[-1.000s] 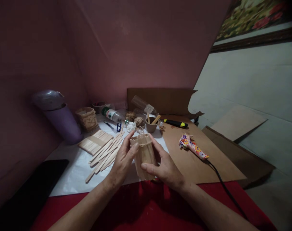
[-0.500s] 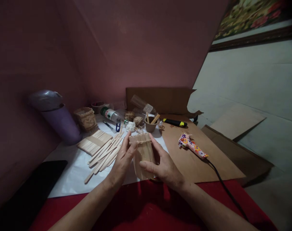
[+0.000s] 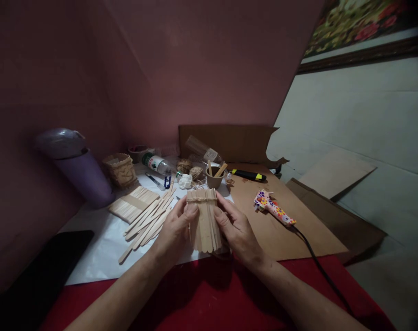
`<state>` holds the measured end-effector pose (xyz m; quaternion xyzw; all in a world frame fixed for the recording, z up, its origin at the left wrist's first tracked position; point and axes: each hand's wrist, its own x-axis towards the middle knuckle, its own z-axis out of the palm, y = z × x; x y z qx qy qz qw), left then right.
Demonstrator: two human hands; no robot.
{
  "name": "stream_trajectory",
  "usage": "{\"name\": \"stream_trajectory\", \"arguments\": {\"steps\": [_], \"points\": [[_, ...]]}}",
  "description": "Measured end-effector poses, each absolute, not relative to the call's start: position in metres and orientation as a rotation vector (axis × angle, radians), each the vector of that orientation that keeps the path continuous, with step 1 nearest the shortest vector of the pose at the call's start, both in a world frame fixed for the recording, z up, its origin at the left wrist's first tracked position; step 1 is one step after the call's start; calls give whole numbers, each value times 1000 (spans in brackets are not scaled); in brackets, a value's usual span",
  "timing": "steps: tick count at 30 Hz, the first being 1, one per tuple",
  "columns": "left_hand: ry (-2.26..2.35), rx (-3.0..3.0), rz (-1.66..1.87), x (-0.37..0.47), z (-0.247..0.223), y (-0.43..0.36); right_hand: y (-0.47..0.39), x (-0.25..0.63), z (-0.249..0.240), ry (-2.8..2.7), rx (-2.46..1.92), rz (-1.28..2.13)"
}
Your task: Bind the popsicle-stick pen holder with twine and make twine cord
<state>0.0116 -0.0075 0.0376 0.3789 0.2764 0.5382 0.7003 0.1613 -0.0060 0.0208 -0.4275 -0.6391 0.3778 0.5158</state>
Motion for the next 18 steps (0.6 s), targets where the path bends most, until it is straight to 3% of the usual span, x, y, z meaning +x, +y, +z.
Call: {"name": "stream_trajectory", "arguments": {"steps": [9, 15, 18], "points": [[580, 632, 927, 11, 29, -10, -6, 160, 18, -1546, -1024, 853], [660, 603, 952, 11, 33, -12, -17, 162, 25, -1708, -919, 320], [642, 650, 970, 10, 34, -13, -23, 161, 29, -1818, -844, 212]]}}
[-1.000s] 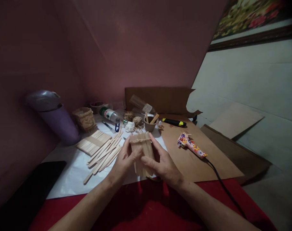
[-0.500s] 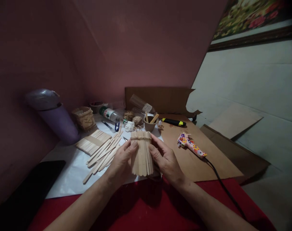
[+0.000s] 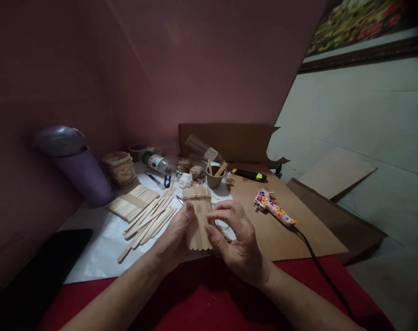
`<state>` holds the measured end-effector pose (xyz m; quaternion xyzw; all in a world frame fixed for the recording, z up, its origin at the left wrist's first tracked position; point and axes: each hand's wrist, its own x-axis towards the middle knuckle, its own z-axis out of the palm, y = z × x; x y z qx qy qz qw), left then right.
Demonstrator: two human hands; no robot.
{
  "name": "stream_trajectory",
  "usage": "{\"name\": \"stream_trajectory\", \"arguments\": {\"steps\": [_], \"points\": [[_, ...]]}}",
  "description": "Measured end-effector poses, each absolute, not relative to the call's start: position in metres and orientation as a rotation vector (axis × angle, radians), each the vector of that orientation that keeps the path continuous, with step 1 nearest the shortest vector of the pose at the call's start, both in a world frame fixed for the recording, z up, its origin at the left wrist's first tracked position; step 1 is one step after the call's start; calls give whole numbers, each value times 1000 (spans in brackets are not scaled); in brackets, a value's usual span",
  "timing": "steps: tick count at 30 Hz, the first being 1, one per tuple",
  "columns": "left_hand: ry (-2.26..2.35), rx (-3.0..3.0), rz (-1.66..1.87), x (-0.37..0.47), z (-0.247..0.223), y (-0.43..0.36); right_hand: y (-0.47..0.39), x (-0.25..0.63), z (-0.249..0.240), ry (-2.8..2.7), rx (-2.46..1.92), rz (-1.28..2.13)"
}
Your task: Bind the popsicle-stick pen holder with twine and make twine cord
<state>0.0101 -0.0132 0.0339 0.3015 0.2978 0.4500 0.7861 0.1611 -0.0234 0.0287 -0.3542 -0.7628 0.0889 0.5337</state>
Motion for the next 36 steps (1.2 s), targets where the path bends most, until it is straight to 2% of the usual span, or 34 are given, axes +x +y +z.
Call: {"name": "stream_trajectory", "arguments": {"steps": [7, 22, 30, 36], "points": [[569, 681, 899, 5, 33, -12, -27, 162, 30, -1899, -824, 171], [529, 743, 1051, 10, 30, -10, -25, 158, 26, -1884, -838, 303], [559, 749, 1099, 9, 36, -9, -28, 160, 28, -1862, -782, 255], [582, 797, 1120, 10, 28, -5, -21, 162, 30, -1882, -821, 88]]}}
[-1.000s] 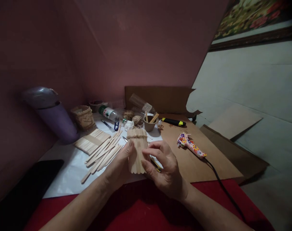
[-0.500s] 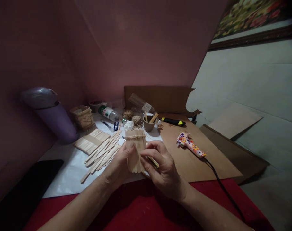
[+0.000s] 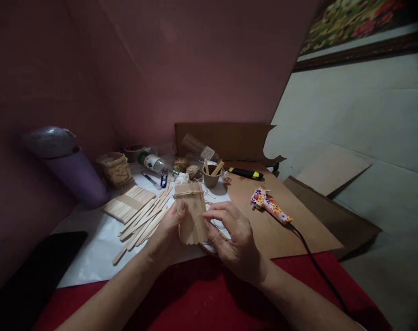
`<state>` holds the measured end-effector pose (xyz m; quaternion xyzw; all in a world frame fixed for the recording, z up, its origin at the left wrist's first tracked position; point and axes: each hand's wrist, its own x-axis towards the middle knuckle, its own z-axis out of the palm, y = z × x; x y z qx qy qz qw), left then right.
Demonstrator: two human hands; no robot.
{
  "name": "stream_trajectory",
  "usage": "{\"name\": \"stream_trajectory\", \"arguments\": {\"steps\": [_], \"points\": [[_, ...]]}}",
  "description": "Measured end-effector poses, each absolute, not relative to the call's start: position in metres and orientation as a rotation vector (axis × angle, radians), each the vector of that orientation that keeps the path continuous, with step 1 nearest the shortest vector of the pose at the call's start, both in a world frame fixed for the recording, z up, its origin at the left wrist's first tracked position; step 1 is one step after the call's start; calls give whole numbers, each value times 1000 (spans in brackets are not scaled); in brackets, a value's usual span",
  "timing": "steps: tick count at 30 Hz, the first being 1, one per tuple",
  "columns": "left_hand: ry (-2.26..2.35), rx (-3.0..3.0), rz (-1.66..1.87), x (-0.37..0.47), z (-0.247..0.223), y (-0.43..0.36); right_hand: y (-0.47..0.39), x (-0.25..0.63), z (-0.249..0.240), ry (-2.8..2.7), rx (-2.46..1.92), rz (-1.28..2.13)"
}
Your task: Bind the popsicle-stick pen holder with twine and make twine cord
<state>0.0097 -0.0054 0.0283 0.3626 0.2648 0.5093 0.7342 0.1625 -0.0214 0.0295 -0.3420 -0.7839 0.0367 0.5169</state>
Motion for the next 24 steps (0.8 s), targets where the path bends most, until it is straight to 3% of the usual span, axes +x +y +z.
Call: {"name": "stream_trajectory", "arguments": {"steps": [24], "points": [[790, 1111, 1224, 10, 20, -1, -15, 169, 34, -2135, -860, -76]]}}
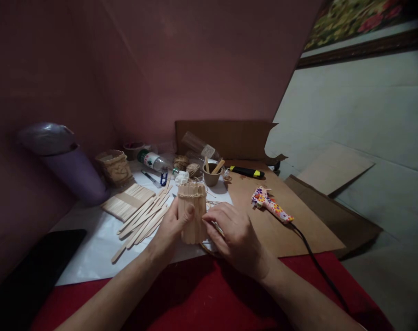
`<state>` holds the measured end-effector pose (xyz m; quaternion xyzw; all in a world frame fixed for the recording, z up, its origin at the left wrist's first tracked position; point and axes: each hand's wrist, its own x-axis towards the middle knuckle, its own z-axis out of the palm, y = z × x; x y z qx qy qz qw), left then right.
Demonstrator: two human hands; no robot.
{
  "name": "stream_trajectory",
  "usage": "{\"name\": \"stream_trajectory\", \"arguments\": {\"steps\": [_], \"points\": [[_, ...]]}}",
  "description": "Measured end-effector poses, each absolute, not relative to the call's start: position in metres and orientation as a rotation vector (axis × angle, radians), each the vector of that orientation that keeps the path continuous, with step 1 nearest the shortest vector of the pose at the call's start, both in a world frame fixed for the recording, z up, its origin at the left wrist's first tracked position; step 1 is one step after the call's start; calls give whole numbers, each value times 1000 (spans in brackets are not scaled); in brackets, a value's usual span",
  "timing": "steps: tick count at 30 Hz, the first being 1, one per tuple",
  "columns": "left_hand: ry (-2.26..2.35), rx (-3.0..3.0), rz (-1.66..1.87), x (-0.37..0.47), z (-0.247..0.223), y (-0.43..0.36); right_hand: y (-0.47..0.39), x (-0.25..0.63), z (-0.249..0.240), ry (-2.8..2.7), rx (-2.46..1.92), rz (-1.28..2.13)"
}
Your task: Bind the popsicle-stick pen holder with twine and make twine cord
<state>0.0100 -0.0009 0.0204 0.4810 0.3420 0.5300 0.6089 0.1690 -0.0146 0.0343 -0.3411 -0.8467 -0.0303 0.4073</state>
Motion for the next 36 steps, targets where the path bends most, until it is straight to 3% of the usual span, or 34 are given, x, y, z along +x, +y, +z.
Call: {"name": "stream_trajectory", "arguments": {"steps": [26, 36], "points": [[793, 834, 1189, 11, 26, -2, -20, 157, 28, -2204, -777, -202], [711, 844, 1166, 11, 35, -3, -17, 166, 29, -1975, -835, 70]]}}
